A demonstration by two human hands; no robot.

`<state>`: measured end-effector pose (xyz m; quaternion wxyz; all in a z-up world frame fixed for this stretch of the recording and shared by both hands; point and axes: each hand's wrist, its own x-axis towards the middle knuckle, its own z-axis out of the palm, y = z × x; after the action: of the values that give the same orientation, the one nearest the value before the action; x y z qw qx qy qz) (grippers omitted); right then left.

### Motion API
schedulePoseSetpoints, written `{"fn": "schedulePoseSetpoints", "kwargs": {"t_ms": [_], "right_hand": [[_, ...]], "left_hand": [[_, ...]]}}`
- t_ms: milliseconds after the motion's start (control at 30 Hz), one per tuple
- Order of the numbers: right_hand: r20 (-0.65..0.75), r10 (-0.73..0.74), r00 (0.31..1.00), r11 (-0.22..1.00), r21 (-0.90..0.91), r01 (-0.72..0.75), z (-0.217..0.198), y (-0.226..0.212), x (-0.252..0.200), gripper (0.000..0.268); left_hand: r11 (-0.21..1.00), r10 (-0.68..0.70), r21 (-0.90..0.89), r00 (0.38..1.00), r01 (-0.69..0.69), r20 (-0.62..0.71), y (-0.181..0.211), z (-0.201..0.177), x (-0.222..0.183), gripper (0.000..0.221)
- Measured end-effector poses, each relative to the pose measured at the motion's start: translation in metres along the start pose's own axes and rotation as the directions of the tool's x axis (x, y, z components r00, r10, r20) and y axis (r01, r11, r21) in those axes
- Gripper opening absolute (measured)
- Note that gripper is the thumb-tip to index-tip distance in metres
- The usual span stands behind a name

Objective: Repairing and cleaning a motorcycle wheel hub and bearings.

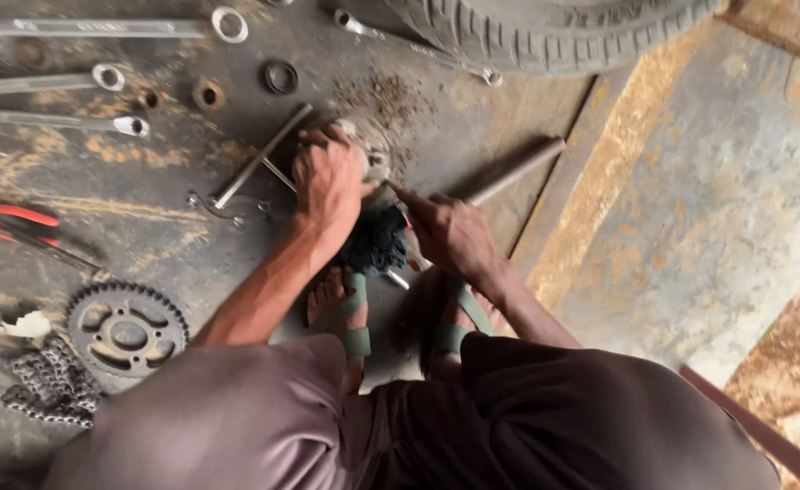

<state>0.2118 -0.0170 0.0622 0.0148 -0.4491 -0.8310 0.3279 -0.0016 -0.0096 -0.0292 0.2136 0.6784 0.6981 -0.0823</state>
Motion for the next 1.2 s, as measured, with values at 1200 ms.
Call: {"fn": "schedulePoseSetpoints", "kwargs": {"t_ms": [1200], "right_hand": [[-0.167,0.232,0.958,0.967,-0.069,-0.246,0.03,-0.01,0.029,0.052]], "left_hand": [[0.986,0.103,0.153,0.96,-0.065,-0.26,-0.005,0.052,-0.006,0.016]]}}
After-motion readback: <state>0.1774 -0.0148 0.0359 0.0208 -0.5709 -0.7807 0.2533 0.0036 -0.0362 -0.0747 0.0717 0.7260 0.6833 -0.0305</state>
